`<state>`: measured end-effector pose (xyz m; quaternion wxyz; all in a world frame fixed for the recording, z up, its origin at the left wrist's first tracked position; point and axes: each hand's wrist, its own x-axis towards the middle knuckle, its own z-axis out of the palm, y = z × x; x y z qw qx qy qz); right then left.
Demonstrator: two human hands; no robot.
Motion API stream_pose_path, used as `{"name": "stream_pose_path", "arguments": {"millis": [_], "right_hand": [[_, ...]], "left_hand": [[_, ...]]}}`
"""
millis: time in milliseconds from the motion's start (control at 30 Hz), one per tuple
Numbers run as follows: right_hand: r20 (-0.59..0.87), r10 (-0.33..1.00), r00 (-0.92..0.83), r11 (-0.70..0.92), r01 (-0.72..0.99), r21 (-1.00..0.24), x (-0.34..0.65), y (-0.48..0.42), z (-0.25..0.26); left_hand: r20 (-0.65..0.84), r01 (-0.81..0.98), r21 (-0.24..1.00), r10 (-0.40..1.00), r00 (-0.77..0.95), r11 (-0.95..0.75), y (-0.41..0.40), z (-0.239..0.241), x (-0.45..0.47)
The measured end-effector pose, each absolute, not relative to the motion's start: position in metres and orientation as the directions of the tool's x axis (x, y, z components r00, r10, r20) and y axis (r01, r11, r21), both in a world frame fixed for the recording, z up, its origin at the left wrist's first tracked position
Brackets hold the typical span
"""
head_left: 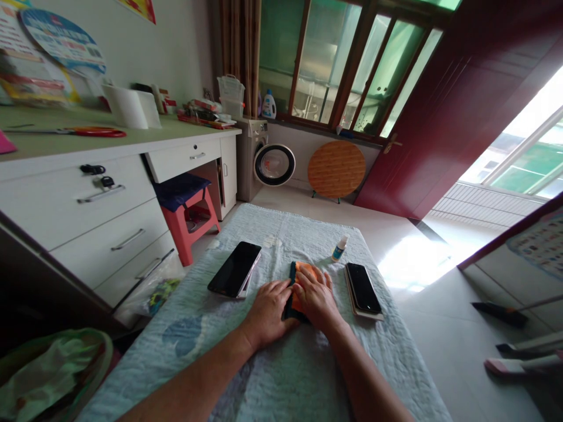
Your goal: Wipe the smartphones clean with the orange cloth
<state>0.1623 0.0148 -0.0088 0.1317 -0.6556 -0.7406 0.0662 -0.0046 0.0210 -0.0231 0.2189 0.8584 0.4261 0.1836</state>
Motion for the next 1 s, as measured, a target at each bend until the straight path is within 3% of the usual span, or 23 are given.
{"name": "stream_pose_path", "arguments": {"millis": [633, 1000], "right_hand": [[0.17, 0.983, 0.071, -0.041, 0.984, -0.172, 0.17, 0.024, -0.017], [0.101, 0.995, 0.026, -0.001, 0.97, -0.243, 0.168, 0.035, -0.021]], "left_hand": [[0.08, 0.675, 0.526, 0.82, 0.567, -0.517, 0.019, -0.015, -0.005], [0.09, 0.659, 0.534, 0.811, 0.579, -0.53, 0.02, -0.016, -0.005]]}}
